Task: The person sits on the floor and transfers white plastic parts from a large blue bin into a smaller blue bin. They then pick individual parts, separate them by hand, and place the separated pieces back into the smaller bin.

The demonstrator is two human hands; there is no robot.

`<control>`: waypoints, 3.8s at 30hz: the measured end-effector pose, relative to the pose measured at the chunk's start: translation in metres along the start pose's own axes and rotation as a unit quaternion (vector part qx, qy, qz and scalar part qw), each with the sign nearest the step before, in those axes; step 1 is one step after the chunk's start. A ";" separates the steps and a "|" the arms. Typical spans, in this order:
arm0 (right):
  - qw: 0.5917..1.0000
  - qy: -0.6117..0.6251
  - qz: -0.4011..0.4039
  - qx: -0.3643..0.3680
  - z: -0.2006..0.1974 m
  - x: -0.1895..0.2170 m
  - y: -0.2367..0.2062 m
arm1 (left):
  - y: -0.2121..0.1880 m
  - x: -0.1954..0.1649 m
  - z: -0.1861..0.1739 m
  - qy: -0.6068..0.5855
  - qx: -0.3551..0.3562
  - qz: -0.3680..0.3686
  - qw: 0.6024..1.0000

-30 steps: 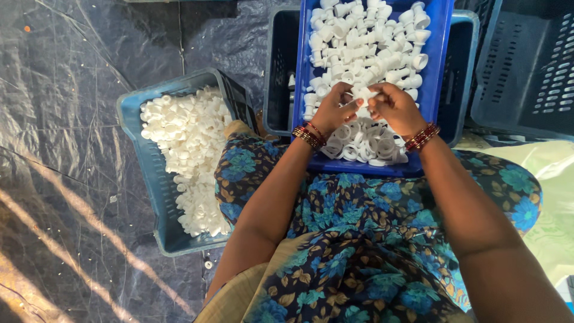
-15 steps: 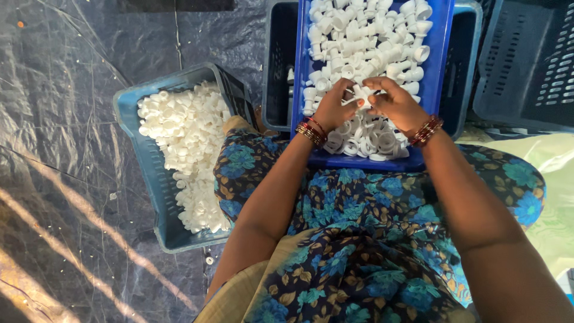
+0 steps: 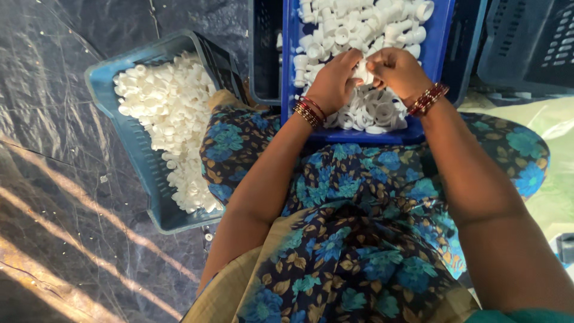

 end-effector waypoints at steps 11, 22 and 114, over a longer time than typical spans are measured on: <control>0.891 -0.395 -0.134 -0.181 -0.030 -0.006 0.000 | -0.012 0.057 -0.095 0.225 -0.184 -0.276 0.916; 0.830 -0.522 -0.070 -0.184 -0.028 -0.015 0.001 | -0.012 0.049 -0.080 0.289 -0.122 -0.322 0.893; 0.988 -0.020 -0.153 0.023 0.000 0.036 -0.017 | 0.004 0.042 0.008 -0.112 -0.079 -0.048 0.989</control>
Point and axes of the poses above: each hand's wrist, its own y-axis towards the middle knuckle, its own z-axis out of the palm, x = y × z, the point moved 9 cm from there along y, towards the middle knuckle, and after that the axes turned 2 degrees about y, right-handed, at the moved point
